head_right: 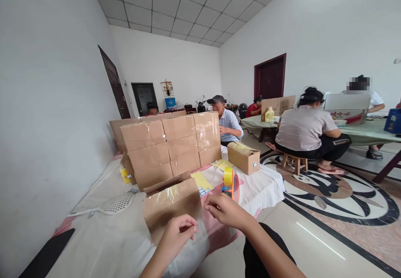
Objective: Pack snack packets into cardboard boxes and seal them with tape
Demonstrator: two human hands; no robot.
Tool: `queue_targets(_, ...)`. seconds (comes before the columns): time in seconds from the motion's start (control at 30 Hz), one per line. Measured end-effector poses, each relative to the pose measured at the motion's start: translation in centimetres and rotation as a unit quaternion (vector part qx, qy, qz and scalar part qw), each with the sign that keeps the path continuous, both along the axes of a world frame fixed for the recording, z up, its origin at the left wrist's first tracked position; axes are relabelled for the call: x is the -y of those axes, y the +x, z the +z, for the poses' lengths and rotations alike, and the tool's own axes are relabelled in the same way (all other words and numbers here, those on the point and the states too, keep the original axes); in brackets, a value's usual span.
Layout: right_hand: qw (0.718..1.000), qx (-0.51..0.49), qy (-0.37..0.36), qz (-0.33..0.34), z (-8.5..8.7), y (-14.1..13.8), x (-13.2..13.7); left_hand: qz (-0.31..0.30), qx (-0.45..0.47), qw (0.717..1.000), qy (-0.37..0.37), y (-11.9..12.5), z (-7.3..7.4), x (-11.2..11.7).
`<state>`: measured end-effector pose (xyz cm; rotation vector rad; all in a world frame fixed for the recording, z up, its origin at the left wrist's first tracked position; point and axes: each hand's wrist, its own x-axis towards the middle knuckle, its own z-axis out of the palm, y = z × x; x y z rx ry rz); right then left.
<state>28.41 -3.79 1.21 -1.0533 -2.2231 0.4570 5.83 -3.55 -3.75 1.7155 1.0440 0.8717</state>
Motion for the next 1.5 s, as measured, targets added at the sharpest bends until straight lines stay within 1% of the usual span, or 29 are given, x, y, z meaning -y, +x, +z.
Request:
queue_targets(0.07,1.0,-0.013,0.002,-0.005,-0.1,0.3,-0.2,0.037,-0.058,0.996,0.065,-0.9,1.0,0.2)
queue_targets(0.1,1.0,-0.015,0.003,-0.003,-0.1,0.4,-0.2,0.071,-0.089,0.987,0.116,-1.5,1.7,0.2)
queue_targets(0.13,1.0,-0.016,0.004,0.002,-0.1,0.5,-0.3,0.114,-0.119,0.97,0.176,-2.2,2.4,0.0)
queue_targets(0.17,1.0,-0.016,0.005,0.01,0.0,0.5,-0.3,0.161,-0.147,0.946,0.239,-3.0,3.1,-0.3)
queue_targets(0.23,0.999,-0.01,0.014,0.032,0.3,0.2,-0.3,0.253,-0.196,0.883,0.343,-4.7,4.5,-1.4)
queue_targets(0.3,0.998,0.001,0.043,0.042,1.0,-0.2,-0.2,0.32,-0.252,0.827,0.388,-6.1,5.4,-2.8)
queue_targets(0.33,0.997,0.008,0.059,0.044,1.5,-0.6,-0.1,0.332,-0.28,0.81,0.394,-6.7,5.6,-3.4)
queue_targets(0.37,0.996,0.016,0.072,0.045,2.1,-0.9,-0.1,0.33,-0.304,0.802,0.394,-7.1,5.7,-3.9)
queue_targets(0.4,0.995,0.022,0.081,0.046,2.7,-1.3,-0.1,0.315,-0.323,0.803,0.39,-7.4,5.6,-4.3)
queue_targets(0.5,0.992,0.049,0.101,0.062,4.8,-2.3,-0.5,0.258,-0.354,0.826,0.356,-7.4,5.1,-4.7)
queue_targets(0.57,0.987,0.079,0.116,0.077,6.3,-2.9,-1.2,0.243,-0.367,0.834,0.332,-7.0,4.7,-4.4)
queue_targets(0.7,0.975,0.135,0.141,0.106,8.9,-4.0,-3.1,0.235,-0.401,0.827,0.315,-6.1,3.9,-3.9)
queue_targets(0.8,0.972,0.143,0.116,0.145,10.0,-4.8,-5.6,0.228,-0.413,0.828,0.304,-5.9,3.2,-3.7)
queue_targets(0.87,0.971,0.146,0.087,0.167,9.9,-5.5,-7.7,0.221,-0.42,0.828,0.298,-5.9,2.9,-3.6)
queue_targets(0.9,0.971,0.148,0.072,0.174,9.6,-6.0,-8.9,0.22,-0.424,0.827,0.297,-5.9,2.8,-3.7)
queue_targets(0.97,0.97,0.154,0.04,0.181,8.6,-7.2,-11.3,0.222,-0.43,0.824,0.296,-6.0,2.8,-3.7)
queue_targets(1.03,0.971,0.162,0.009,0.176,7.1,-8.6,-13.5,0.225,-0.429,0.823,0.297,-6.0,2.8,-3.8)
queue_targets(1.1,0.97,0.179,-0.02,0.164,5.8,-10.0,-15.0,0.228,-0.425,0.823,0.299,-5.9,2.9,-3.9)
queue_targets(1.17,0.968,0.19,-0.047,0.16,5.0,-11.0,-15.8,0.232,-0.419,0.824,0.303,-5.9,2.9,-3.9)
queue_targets(1.23,0.967,0.181,-0.068,0.167,5.0,-11.2,-16.1,0.235,-0.412,0.827,0.303,-5.9,2.9,-4.0)
queue_targets(1.37,0.968,0.131,-0.098,0.192,6.6,-9.6,-16.1,0.245,-0.394,0.836,0.295,-5.9,2.7,-4.0)
queue_targets(1.43,0.963,0.146,-0.114,0.194,6.9,-8.7,-16.2,0.247,-0.387,0.839,0.294,-5.8,2.7,-4.0)
queue_targets(1.5,0.964,0.186,-0.087,0.168,6.3,-8.4,-16.4,0.245,-0.384,0.841,0.292,-5.8,2.6,-3.9)
